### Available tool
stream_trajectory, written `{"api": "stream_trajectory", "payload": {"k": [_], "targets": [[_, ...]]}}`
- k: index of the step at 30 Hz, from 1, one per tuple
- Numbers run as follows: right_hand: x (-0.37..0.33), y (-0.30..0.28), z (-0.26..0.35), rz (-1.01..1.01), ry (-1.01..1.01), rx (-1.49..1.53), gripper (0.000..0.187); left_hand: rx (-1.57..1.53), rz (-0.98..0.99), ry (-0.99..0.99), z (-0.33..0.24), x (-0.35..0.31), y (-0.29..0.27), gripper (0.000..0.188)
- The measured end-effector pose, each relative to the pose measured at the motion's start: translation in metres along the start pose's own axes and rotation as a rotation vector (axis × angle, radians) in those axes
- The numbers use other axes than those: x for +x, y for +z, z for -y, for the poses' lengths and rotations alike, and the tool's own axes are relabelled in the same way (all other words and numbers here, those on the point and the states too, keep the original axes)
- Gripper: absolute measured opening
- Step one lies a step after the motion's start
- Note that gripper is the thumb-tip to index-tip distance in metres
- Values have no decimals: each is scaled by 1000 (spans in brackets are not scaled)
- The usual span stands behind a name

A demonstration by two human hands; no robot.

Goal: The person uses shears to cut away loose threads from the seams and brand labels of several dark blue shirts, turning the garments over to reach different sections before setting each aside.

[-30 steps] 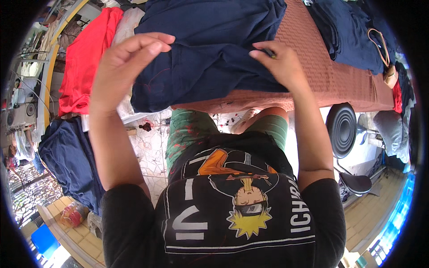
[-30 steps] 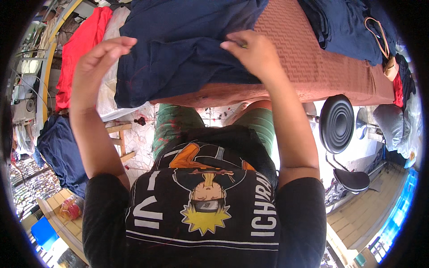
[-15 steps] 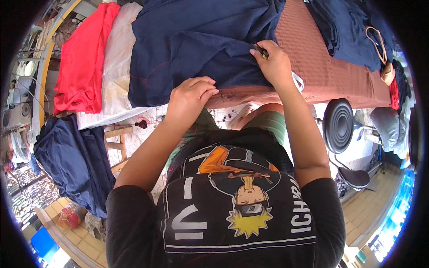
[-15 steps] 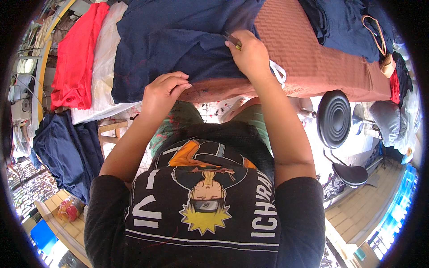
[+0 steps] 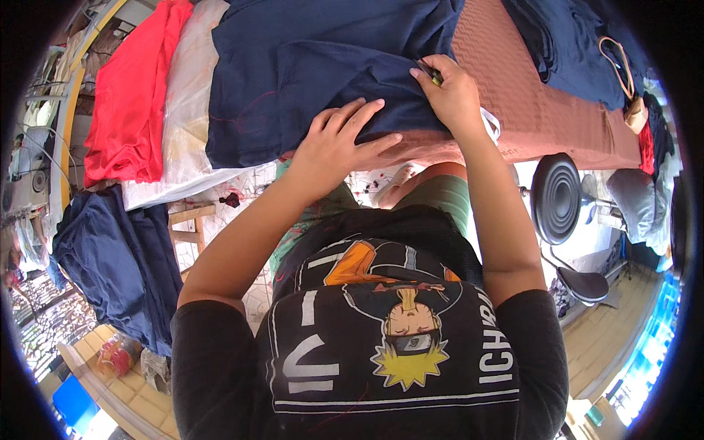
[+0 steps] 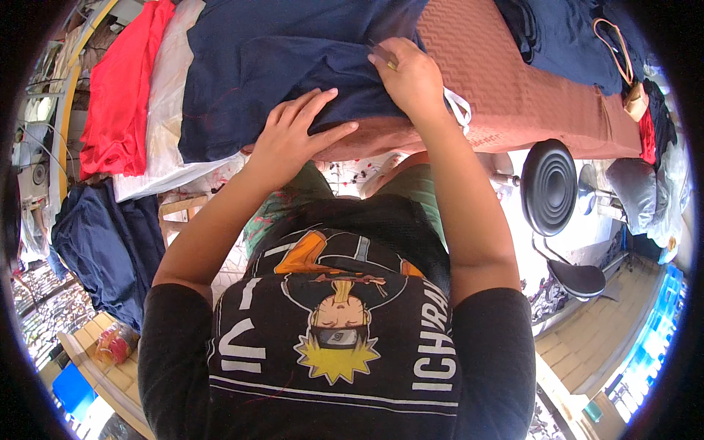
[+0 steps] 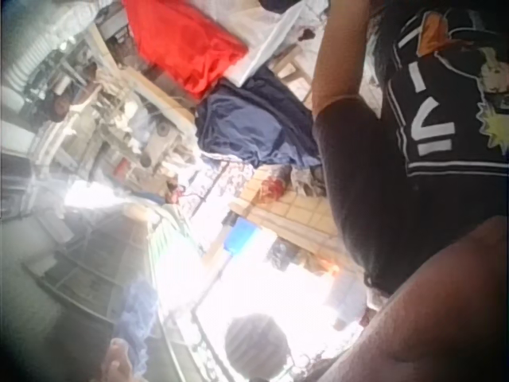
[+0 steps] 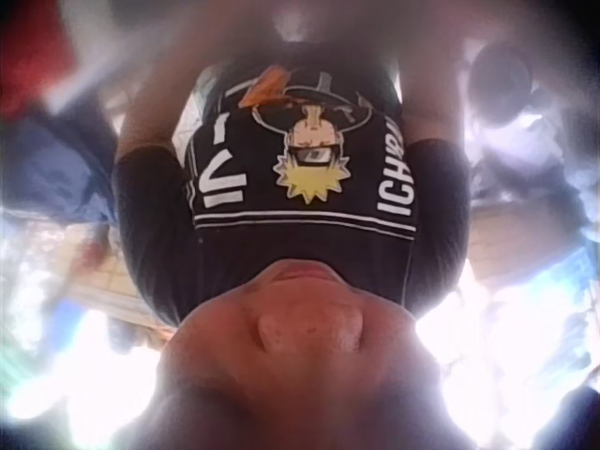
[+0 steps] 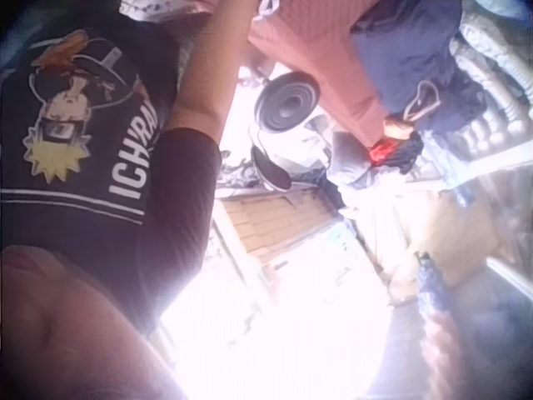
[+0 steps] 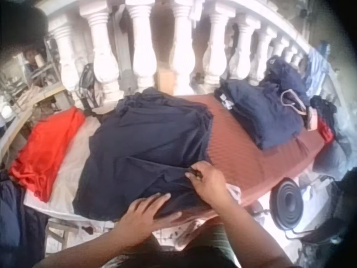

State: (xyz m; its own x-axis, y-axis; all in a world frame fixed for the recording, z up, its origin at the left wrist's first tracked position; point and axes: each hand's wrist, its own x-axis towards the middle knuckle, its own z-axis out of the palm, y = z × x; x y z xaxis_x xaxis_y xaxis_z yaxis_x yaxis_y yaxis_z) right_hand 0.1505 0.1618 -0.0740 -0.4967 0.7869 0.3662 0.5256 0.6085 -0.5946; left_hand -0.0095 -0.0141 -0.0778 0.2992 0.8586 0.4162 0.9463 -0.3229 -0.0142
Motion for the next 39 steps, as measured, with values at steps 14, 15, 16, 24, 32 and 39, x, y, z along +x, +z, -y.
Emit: {"api": "stream_trajectory", "payload": {"k": [14, 15, 16, 24, 32, 39], "targets": [[-3, -1, -7, -16, 4, 20, 27, -632, 864, -171, 20, -14, -97, 18], [-2, 0, -6, -16, 4, 16, 27, -562, 918, -261, 22, -15, -109, 19], [-2, 0, -7, -17, 5, 10, 27, -491, 971, -350, 23, -16, -118, 19], [-3, -2, -2, 19, 71, 82, 26, -457, 81, -458, 3, -5, -68, 24], [28, -109, -28, -647, 28, 311, 13, -33, -185, -608, 20, 1, -34, 77], [-14, -192, -154, -388, 107, -291, 25, -229, -87, -489, 16, -7, -27, 50]]}}
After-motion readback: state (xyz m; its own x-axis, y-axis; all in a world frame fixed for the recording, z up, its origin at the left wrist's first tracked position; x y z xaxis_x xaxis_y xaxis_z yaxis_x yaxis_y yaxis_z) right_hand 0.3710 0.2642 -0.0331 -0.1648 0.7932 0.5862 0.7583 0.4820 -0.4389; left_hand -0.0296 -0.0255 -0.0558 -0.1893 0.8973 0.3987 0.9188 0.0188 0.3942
